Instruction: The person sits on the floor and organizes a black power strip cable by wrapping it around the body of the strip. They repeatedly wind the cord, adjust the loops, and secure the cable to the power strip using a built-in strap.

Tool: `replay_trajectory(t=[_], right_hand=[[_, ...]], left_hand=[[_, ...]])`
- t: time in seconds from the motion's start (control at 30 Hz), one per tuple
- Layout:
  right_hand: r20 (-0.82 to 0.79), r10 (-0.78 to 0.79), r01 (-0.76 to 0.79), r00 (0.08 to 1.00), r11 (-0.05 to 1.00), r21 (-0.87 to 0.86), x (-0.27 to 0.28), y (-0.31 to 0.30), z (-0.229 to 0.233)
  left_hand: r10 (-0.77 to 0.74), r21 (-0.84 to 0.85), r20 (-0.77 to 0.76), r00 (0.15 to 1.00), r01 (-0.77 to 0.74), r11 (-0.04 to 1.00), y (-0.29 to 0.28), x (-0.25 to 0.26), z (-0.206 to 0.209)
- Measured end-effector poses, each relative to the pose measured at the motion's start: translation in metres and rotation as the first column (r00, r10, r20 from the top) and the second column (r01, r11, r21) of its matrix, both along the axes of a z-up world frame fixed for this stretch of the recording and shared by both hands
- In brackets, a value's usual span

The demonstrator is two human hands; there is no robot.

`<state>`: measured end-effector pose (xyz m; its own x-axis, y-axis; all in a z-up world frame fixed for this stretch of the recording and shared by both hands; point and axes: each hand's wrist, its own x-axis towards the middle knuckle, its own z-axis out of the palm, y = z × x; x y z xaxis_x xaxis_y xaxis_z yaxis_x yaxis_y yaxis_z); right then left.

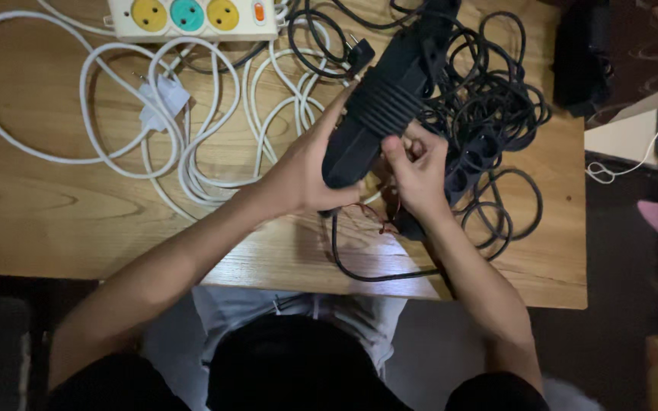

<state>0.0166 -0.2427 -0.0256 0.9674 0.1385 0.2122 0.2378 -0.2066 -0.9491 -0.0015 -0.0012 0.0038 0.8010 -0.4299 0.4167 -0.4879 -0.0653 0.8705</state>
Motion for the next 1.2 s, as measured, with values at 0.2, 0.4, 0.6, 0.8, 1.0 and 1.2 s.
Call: replay_trajectory(t=[0.2,0.4,0.6,0.8,1.0,1.2], right_hand=[[0.090,-0.007,0.005,0.996,1.000,0.013,-0.008,0.016,0.019],[0.011,0.103,-0.102,0.995,0.994,-0.027,-0.008,0.012,0.035],[-0.061,0.099,-0.108,0.993,0.981,-0.164,-0.010,0.002,0.050],[-0.008,0.241,-0.240,0.970,0.959,-0.151,0.001,-0.011,0.029],[0.083,0.282,-0.283,0.956,0.959,0.009,0.007,-0.005,0.011],[0.060,0.243,-0.243,0.968,0.970,-0.005,0.006,-0.005,0.006]], left_hand=[[0.154,0.138,0.023,0.988,-0.155,0.978,-0.011,-0.007,-0.001],[0.097,0.052,-0.158,0.983,-0.089,0.995,-0.008,-0.003,-0.005],[-0.013,-0.068,-0.128,0.992,0.004,0.998,-0.008,0.000,-0.015],[-0.074,-0.068,-0.086,0.994,0.069,0.995,-0.008,-0.002,-0.017],[-0.042,-0.004,-0.196,0.980,0.042,0.999,-0.010,-0.004,-0.011],[0.028,0.110,-0.167,0.986,-0.009,0.994,-0.011,-0.008,-0.004]])
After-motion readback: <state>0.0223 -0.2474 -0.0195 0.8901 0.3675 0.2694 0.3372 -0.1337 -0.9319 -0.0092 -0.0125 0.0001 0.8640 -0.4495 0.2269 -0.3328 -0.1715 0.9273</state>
